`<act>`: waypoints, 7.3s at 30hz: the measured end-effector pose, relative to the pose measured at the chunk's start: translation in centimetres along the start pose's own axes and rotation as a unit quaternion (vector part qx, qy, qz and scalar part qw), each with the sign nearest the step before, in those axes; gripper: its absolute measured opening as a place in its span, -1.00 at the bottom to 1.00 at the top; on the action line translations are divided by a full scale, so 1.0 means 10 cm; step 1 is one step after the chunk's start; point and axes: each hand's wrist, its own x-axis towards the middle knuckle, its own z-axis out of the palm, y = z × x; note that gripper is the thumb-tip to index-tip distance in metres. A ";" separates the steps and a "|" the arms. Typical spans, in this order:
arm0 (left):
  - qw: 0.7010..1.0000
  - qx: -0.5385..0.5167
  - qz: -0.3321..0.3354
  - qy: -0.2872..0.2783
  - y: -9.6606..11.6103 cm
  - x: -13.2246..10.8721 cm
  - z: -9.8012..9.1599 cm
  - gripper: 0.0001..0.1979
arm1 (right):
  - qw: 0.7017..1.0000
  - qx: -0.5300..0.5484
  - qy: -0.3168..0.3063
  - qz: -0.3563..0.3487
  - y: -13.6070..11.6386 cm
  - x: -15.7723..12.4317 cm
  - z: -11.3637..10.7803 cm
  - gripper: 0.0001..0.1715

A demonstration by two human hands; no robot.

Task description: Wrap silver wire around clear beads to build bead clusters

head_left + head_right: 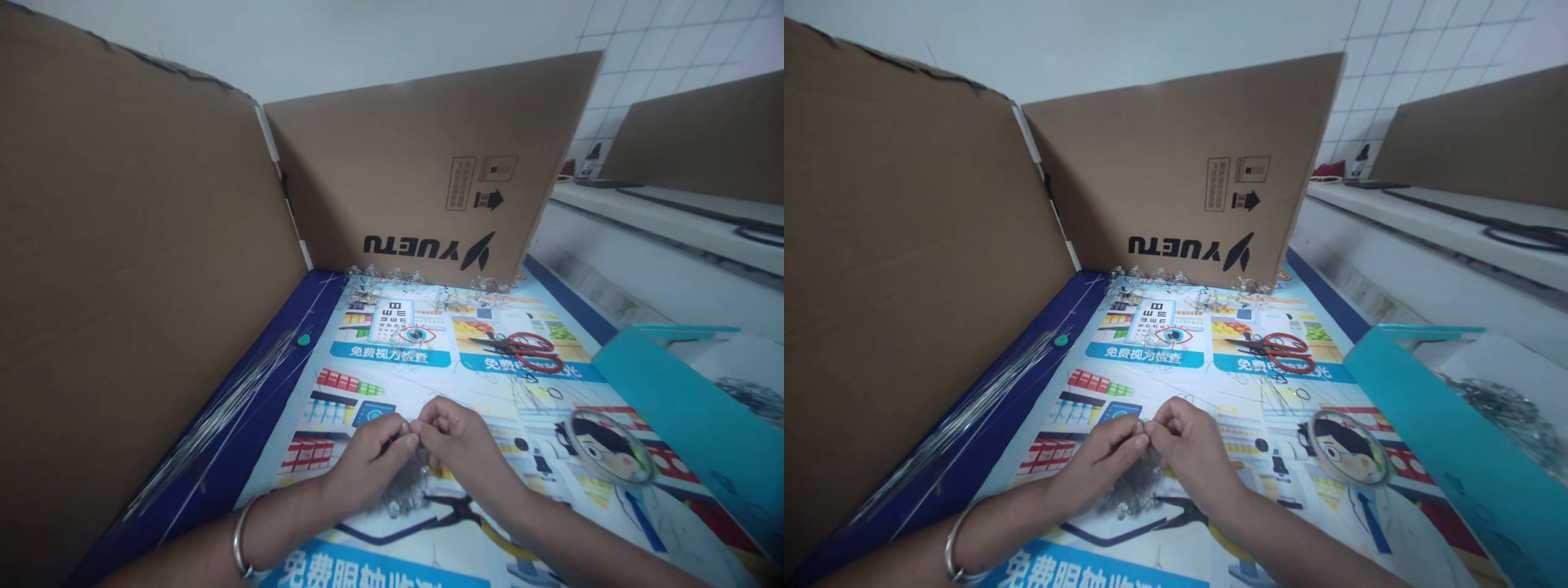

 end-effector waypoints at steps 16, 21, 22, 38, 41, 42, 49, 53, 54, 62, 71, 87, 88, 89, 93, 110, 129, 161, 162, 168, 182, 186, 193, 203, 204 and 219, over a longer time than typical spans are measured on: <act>0.996 -0.061 -0.023 0.064 0.02 0.00 -0.04 -0.71 | 0.874 -0.435 -0.016 -0.218 0.11 -0.57 -0.55 -0.54; 0.994 -0.086 -0.023 0.063 0.04 -0.02 -0.06 -0.75 | 0.735 -0.587 -0.029 -0.338 0.35 -0.75 -0.74 -0.25; 0.994 -0.089 -0.022 0.061 0.04 -0.02 -0.06 -0.75 | 0.722 -0.596 -0.036 -0.349 0.38 -0.75 -0.73 -0.25; 0.986 -0.101 -0.018 0.129 0.05 -0.02 -0.03 -0.77 | 0.656 -0.635 0.043 -0.405 0.61 -0.65 -0.65 -0.67; 0.985 -0.105 -0.015 0.137 0.02 -0.01 -0.02 -0.77 | 0.671 -0.613 0.051 -0.413 0.61 -0.62 -0.67 -0.69; 0.985 -0.103 -0.017 0.139 0.02 0.00 -0.02 -0.77 | 0.678 -0.605 0.052 -0.414 0.60 -0.62 -0.67 -0.66; 0.985 -0.081 -0.029 0.148 0.05 -0.01 0.00 -0.78 | 0.727 -0.577 0.051 -0.368 0.57 -0.62 -0.68 -0.72; 0.984 -0.074 -0.015 0.161 0.07 -0.02 0.00 -0.78 | 0.761 -0.556 0.018 -0.333 0.49 -0.62 -0.70 -0.89; 0.984 -0.072 -0.011 0.162 0.06 -0.03 0.00 -0.78 | 0.772 -0.546 0.016 -0.327 0.45 -0.61 -0.69 -0.87; 0.986 -0.050 0.015 0.158 -0.01 -0.04 -0.01 -0.79 | 0.798 -0.486 0.010 -0.356 -0.01 -0.44 -0.47 -0.87; 0.986 -0.043 0.007 0.163 0.00 -0.05 0.00 -0.76 | 0.712 -0.557 0.029 -0.427 -0.11 -0.37 -0.33 -0.76; 0.990 -0.018 0.042 0.130 -0.05 -0.06 0.00 -0.74 | 0.759 -0.520 0.009 -0.392 -0.06 -0.37 -0.35 -0.85; 0.991 -0.018 0.045 0.127 -0.05 -0.06 -0.01 -0.74 | 0.764 -0.517 0.006 -0.385 -0.05 -0.37 -0.36 -0.85; 0.991 -0.018 0.047 0.123 -0.05 -0.06 -0.01 -0.74 | 0.769 -0.514 0.002 -0.379 -0.04 -0.37 -0.36 -0.85; 0.992 -0.008 0.057 0.114 -0.04 -0.06 -0.01 -0.75 | 0.783 -0.505 -0.002 -0.364 -0.01 -0.36 -0.39 -0.84; 0.990 0.049 0.079 0.104 -0.06 -0.06 0.00 -0.74 | 0.803 -0.481 -0.012 -0.351 -0.01 -0.39 -0.36 -0.87; 0.975 0.127 0.120 0.137 -0.10 -0.06 0.02 -0.75 | 0.787 -0.480 0.033 -0.386 -0.07 -0.38 -0.38 -0.83; 0.976 0.135 0.122 0.116 -0.13 -0.07 0.03 -0.74 | 0.855 -0.415 -0.061 -0.305 0.02 -0.31 -0.47 -0.84; 0.976 0.138 0.126 0.115 -0.14 -0.07 0.03 -0.75 | 0.857 -0.413 -0.064 -0.302 0.02 -0.32 -0.46 -0.84; 0.972 0.150 0.142 0.110 -0.14 -0.09 0.03 -0.76 | 0.849 -0.421 -0.058 -0.313 0.03 -0.34 -0.43 -0.85; 0.973 0.151 0.137 0.109 -0.15 -0.08 0.02 -0.77 | 0.843 -0.430 -0.041 -0.321 0.08 -0.34 -0.40 -0.85; 0.975 0.142 0.131 0.113 -0.15 -0.09 0.03 -0.78 | 0.843 -0.418 -0.030 -0.337 0.13 -0.35 -0.38 -0.83; 0.981 0.110 0.107 0.119 -0.13 -0.08 0.03 -0.77 | 0.843 -0.403 -0.017 -0.357 0.22 -0.37 -0.33 -0.80; 0.985 0.073 0.095 0.125 -0.13 -0.08 0.04 -0.74 | 0.876 -0.345 -0.015 -0.338 0.29 -0.37 -0.31 -0.79; 0.985 0.072 0.093 0.125 -0.12 -0.08 0.04 -0.75 | 0.876 -0.342 -0.012 -0.341 0.30 -0.36 -0.30 -0.79; 0.981 0.054 0.100 0.158 -0.09 -0.09 0.06 -0.71 | 0.887 -0.306 0.001 -0.347 0.37 -0.38 -0.25 -0.71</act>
